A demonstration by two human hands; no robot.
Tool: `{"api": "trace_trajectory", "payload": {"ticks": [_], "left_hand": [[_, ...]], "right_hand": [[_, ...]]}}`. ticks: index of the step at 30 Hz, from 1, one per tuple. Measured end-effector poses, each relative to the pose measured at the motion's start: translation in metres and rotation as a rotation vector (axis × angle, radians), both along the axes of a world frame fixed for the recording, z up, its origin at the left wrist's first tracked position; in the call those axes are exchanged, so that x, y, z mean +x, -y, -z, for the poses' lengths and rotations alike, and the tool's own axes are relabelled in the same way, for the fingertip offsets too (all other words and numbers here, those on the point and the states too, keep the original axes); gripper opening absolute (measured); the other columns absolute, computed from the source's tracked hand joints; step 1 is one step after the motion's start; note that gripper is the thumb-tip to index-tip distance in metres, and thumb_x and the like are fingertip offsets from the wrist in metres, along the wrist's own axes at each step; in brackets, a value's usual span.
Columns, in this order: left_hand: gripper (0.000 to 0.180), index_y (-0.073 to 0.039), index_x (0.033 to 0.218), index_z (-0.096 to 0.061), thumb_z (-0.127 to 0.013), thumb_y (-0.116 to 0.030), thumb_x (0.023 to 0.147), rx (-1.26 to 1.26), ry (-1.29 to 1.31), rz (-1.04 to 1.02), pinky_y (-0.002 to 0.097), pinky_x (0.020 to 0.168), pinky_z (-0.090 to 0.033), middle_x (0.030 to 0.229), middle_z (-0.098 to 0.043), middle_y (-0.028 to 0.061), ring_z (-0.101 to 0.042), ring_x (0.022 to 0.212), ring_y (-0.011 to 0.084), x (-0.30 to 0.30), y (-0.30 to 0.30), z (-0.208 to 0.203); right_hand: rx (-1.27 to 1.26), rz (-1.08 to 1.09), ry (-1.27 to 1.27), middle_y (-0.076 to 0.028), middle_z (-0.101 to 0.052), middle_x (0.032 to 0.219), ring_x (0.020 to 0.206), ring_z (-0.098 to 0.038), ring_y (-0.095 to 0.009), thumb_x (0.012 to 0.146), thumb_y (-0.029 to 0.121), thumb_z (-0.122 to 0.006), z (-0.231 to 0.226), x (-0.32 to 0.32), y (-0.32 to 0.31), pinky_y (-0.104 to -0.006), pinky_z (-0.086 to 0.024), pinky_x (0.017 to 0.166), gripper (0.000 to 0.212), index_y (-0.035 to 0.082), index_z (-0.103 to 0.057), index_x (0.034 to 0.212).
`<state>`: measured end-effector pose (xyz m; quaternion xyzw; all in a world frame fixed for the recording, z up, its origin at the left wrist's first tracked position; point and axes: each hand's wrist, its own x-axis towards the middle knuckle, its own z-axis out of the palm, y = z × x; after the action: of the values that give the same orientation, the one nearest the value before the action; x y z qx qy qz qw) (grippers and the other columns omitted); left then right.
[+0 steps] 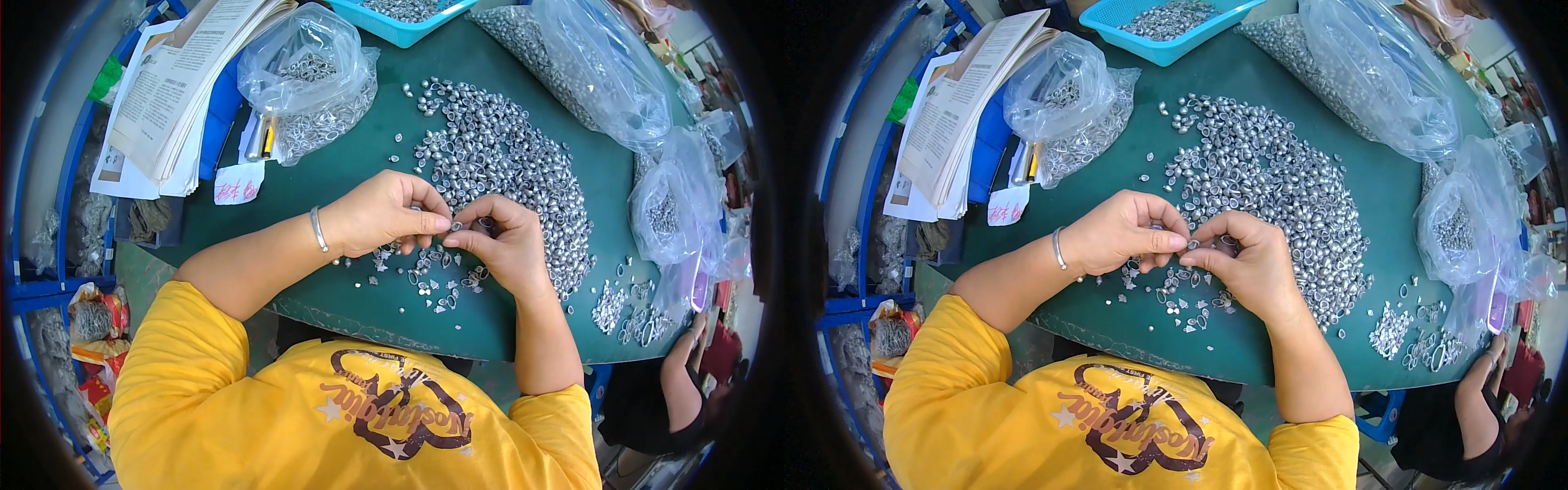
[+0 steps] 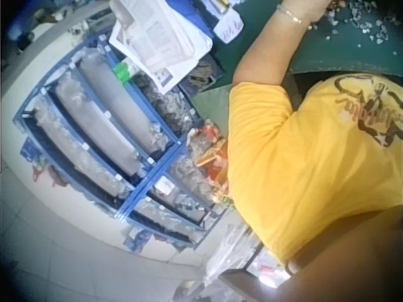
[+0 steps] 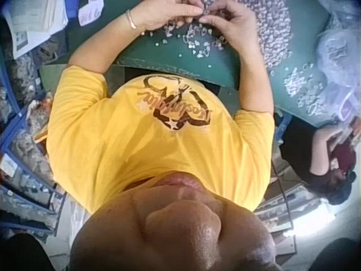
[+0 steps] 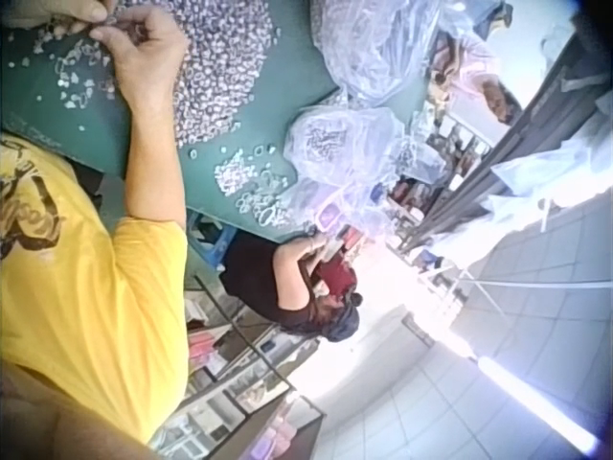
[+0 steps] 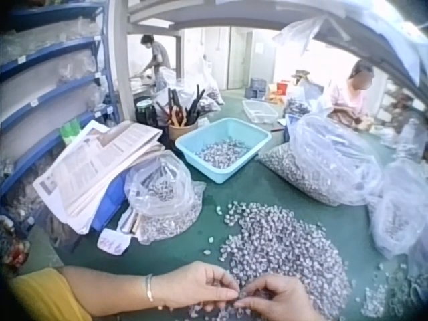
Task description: The person sorts small metal components from a pile on a workbench by hand, placing selected items into plastic bags and a tray.
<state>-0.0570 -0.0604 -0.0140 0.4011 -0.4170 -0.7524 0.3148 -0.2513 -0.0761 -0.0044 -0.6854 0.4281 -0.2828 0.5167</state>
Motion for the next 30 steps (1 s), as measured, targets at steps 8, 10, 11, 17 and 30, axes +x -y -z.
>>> {"api": "trace_trajectory", "payload": {"ticks": [8,10,11,17,30], "left_hand": [[0.015,0.001,0.091,-0.057,-0.059,-0.011,0.083,0.021,-0.013,-0.048,0.0185,0.048,-0.044,0.078,-0.061,0.008,-0.056,0.061,0.0088,0.002,0.001,0.001],[0.014,0.0,0.091,-0.056,-0.059,-0.011,0.083,0.041,-0.034,-0.046,0.0186,0.048,-0.044,0.079,-0.062,0.009,-0.056,0.061,0.0091,0.001,0.001,0.0],[0.014,0.0,0.091,-0.056,-0.059,-0.011,0.083,0.054,-0.041,-0.041,0.0186,0.048,-0.045,0.08,-0.062,0.0094,-0.057,0.062,0.0093,0.001,0.001,-0.001],[0.014,0.001,0.09,-0.056,-0.06,-0.008,0.081,0.004,-0.021,-0.032,0.0187,0.048,-0.046,0.079,-0.062,0.0084,-0.058,0.064,0.0098,0.0,0.0,-0.001],[0.013,0.0,0.091,-0.053,-0.06,-0.006,0.082,0.009,-0.055,-0.16,0.0221,0.058,-0.051,0.08,-0.059,0.0077,-0.061,0.069,0.0138,-0.001,0.0,-0.002]], "right_hand": [[-0.079,-0.047,0.119,-0.006,-0.063,0.072,0.067,-0.059,-0.012,0.073,0.001,-0.066,0.003,0.0,0.002,-0.0232,-0.047,0.061,0.011,0.001,-0.066,0.084],[-0.26,-0.066,0.131,-0.006,-0.062,0.074,0.065,-0.057,-0.011,0.074,0.001,-0.065,0.006,0.0,0.005,-0.0222,-0.045,0.059,0.009,0.001,-0.065,0.083],[-0.259,-0.066,0.132,-0.006,-0.062,0.074,0.065,-0.057,-0.011,0.074,0.001,-0.065,0.008,-0.002,0.004,-0.0222,-0.045,0.059,0.009,0.001,-0.065,0.083],[-0.128,0.018,0.094,-0.005,-0.059,0.073,0.061,-0.054,-0.01,0.074,0.003,-0.065,0.01,-0.001,0.001,-0.0207,-0.042,0.054,0.007,0.001,-0.063,0.081],[-0.168,-0.007,0.04,-0.004,-0.058,0.071,0.054,-0.048,-0.007,0.073,0.002,-0.064,0.008,0.002,-0.001,-0.0194,-0.038,0.049,0.01,0.001,-0.064,0.083]]}}
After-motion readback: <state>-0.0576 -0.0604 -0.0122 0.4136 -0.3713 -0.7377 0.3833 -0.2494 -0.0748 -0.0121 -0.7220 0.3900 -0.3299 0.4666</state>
